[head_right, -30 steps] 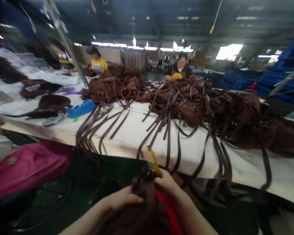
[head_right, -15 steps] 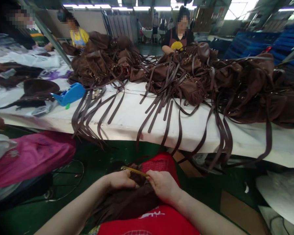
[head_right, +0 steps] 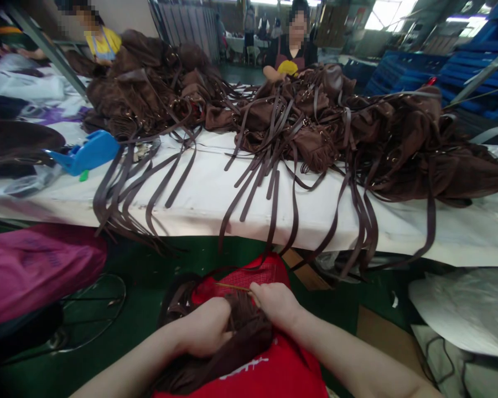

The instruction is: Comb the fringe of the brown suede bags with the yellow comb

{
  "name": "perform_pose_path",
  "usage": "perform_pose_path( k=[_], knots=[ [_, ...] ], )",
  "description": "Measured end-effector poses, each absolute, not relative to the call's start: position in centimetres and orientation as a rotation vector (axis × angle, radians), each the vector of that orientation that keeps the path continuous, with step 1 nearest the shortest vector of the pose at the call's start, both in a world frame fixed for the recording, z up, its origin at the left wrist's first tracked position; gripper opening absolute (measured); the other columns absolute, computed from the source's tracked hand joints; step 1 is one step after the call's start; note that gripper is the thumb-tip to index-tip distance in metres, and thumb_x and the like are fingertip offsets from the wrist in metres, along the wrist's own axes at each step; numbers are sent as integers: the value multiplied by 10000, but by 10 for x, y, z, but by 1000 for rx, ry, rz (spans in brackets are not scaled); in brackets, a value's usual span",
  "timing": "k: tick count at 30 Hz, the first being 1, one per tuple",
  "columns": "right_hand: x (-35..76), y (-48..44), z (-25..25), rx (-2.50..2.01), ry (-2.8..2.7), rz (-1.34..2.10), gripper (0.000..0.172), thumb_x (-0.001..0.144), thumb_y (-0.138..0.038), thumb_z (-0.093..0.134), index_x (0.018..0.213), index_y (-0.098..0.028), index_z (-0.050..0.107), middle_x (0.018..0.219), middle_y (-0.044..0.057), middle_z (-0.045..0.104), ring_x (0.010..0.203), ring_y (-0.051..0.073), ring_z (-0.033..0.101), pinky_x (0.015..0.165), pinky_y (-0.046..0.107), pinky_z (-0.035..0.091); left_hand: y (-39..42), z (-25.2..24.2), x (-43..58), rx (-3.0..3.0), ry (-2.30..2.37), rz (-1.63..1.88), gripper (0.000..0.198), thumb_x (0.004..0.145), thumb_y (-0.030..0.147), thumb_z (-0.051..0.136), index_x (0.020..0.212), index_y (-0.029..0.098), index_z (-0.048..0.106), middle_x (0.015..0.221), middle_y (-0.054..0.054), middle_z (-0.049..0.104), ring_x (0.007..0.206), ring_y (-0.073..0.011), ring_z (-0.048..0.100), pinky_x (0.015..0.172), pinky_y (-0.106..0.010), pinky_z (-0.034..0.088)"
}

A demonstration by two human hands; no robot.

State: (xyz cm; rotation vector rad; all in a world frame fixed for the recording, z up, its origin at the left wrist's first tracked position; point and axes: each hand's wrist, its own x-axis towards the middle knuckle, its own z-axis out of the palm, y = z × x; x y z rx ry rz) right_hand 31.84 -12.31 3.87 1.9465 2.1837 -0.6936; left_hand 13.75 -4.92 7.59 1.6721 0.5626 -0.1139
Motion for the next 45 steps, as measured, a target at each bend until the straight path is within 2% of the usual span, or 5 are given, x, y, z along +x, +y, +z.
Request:
perform_pose_path(
  k=[10, 17, 21, 36, 45],
  knots=[
    [362, -113, -7, 2197, 1771, -875, 412, 983, -330, 238, 979, -140, 603, 950, 140, 692, 875, 214, 657, 722, 291, 444, -54, 75, 136, 1978, 421, -218, 158, 740, 300, 575, 752, 162, 651, 700, -74, 670, 656, -215, 601, 714, -295, 467],
    [374, -138, 72, 2468, 2144, -1113, 444, 989, -414, 192, 831, -196, 546, 725, 24, 631, 679, 153, 592, 648, 248, 398, -35, 83, 127, 1399, 538, 75, 361, 839, 374, 527, 1076, 134, 658, 1042, -75, 689, 1028, -271, 585, 969, -362, 424],
    [356, -159, 98, 2239, 2347, -1148, 346, 978, -360, 264, 958, -202, 572, 837, 32, 666, 750, 155, 613, 686, 246, 417, -37, 84, 129, 1222, 581, 111, 377, 786, 359, 606, 1082, 133, 668, 1053, -87, 693, 1104, -307, 555, 1022, -425, 389],
    [396, -153, -1, 2270, 1665, -694, 355, 979, -332, 289, 935, -159, 596, 846, 106, 698, 797, 218, 666, 648, 279, 424, -56, 90, 123, 1227, 557, 56, 368, 815, 418, 599, 1028, 130, 683, 981, -104, 696, 1014, -276, 604, 963, -418, 442],
    [376, -139, 99, 2025, 2531, -1170, 372, 977, -368, 278, 1149, -215, 570, 990, 37, 686, 874, 155, 633, 770, 239, 429, -47, 74, 138, 1396, 541, 66, 329, 816, 401, 588, 1008, 154, 692, 1008, -66, 701, 1007, -241, 590, 959, -354, 437]
  ],
)
